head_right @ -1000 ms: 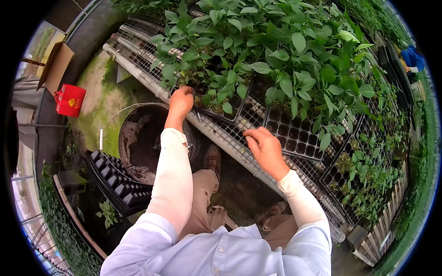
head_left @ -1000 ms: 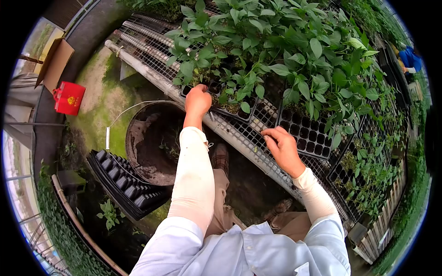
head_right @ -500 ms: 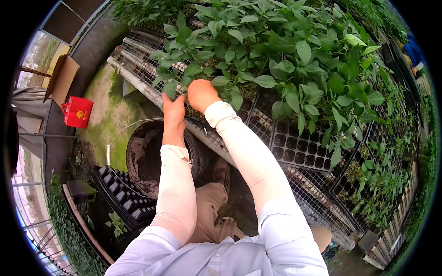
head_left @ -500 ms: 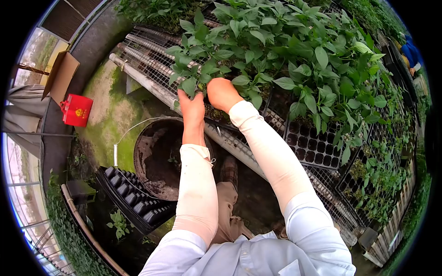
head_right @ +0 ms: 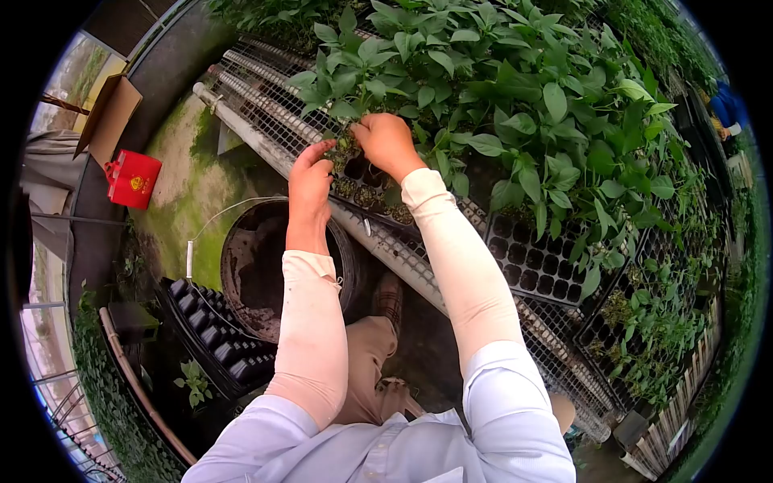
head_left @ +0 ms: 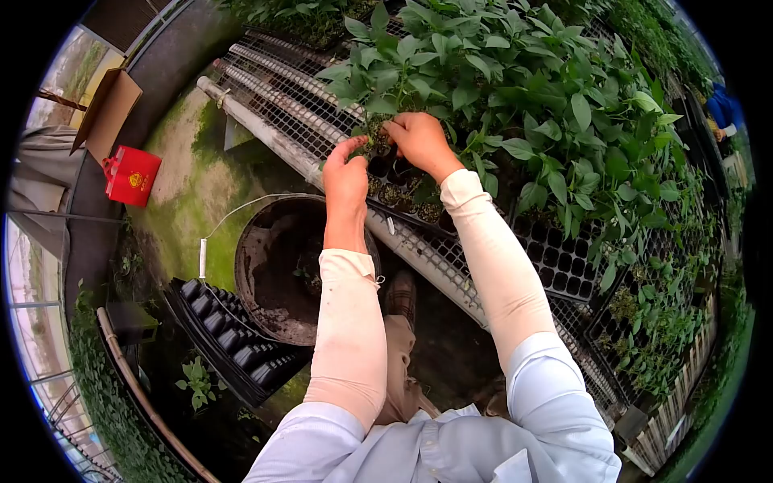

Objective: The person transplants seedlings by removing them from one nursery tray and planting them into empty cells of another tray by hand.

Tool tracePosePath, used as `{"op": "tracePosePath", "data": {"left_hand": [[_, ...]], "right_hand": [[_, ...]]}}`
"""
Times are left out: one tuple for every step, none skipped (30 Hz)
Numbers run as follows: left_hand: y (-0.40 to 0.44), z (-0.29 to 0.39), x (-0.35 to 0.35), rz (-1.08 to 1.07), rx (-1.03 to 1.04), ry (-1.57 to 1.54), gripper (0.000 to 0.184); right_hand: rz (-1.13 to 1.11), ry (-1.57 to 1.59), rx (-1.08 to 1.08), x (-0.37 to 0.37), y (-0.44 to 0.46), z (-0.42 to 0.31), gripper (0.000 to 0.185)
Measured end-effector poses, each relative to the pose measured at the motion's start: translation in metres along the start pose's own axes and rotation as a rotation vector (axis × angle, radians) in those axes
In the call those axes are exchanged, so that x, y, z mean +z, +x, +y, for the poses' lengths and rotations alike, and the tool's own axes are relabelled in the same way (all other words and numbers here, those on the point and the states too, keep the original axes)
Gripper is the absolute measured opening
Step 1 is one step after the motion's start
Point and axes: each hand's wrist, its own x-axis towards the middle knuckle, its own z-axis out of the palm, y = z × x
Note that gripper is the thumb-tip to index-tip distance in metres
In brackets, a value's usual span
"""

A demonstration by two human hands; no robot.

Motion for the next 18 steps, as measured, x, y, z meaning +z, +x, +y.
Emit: {"op": "tracePosePath", "data": {"left_hand": [[0.001, -0.001, -0.001, -0.043, 0.012, 0.025, 0.043], [0.001, -0.002, -0.002, -0.042, 0.012, 0.019, 0.043], [0.0, -0.003, -0.001, -0.12, 0.09, 0.024, 0.041], [-0.003, 0.001, 0.002, -0.199, 0.169, 0.029, 0.039], [-0.006, 0.004, 0.003, -0.198, 0.171, 0.023, 0.039], [-0.01, 0.008, 0.005, -0.198, 0.092, -0.06, 0.035], [-0.013, 0.011, 0.006, -0.199, 0.014, -0.141, 0.03], [-0.007, 0.005, 0.004, -0.198, -0.011, -0.231, 0.02], [-0.006, 0.004, 0.004, -0.2, -0.006, -0.234, 0.02], [-0.006, 0.005, 0.003, -0.183, 0.0, -0.26, 0.017], [-0.006, 0.005, 0.002, -0.163, 0.005, -0.285, 0.014], [-0.006, 0.005, 0.002, -0.161, 0.009, -0.288, 0.014], [-0.005, 0.005, 0.001, -0.136, 0.003, -0.297, 0.014], [-0.005, 0.005, 0.002, -0.113, -0.003, -0.305, 0.014], [-0.004, 0.005, 0.002, -0.116, 0.0, -0.306, 0.014], [-0.004, 0.003, 0.003, -0.12, 0.013, -0.304, 0.013], [-0.005, 0.004, 0.003, -0.125, 0.028, -0.303, 0.012], [-0.006, 0.006, 0.004, -0.132, 0.032, -0.303, 0.012]], "right_hand": [[-0.004, -0.005, -0.002, -0.009, -0.003, -0.011, 0.033], [-0.043, -0.011, -0.037, -0.015, -0.004, -0.018, 0.034], [-0.081, -0.017, -0.074, -0.02, -0.005, -0.025, 0.035], [-0.117, -0.023, -0.136, -0.024, -0.007, -0.033, 0.033], [-0.118, -0.029, -0.139, -0.028, -0.009, -0.041, 0.033], [-0.162, -0.018, -0.185, -0.031, -0.013, -0.048, 0.029], [-0.206, -0.005, -0.232, -0.034, -0.017, -0.055, 0.027], [-0.208, 0.132, -0.189, -0.037, -0.023, -0.063, 0.024], [-0.206, 0.129, -0.194, -0.039, -0.026, -0.064, 0.024], [-0.025, 0.205, -0.181, -0.041, -0.027, -0.064, 0.024], [0.154, 0.282, -0.166, -0.043, -0.03, -0.064, 0.024], [0.238, 0.344, -0.139, -0.043, -0.035, -0.064, 0.024], [0.236, 0.343, -0.143, -0.041, -0.04, -0.06, 0.024], [0.238, 0.274, -0.113, -0.036, -0.046, -0.053, 0.024], [0.241, 0.204, -0.083, -0.032, -0.049, -0.045, 0.024], [0.179, 0.108, -0.057, -0.026, -0.051, -0.038, 0.026], [0.133, 0.078, -0.02, -0.019, -0.049, -0.031, 0.028], [0.115, 0.191, -0.023, -0.012, -0.047, -0.025, 0.029]]}}
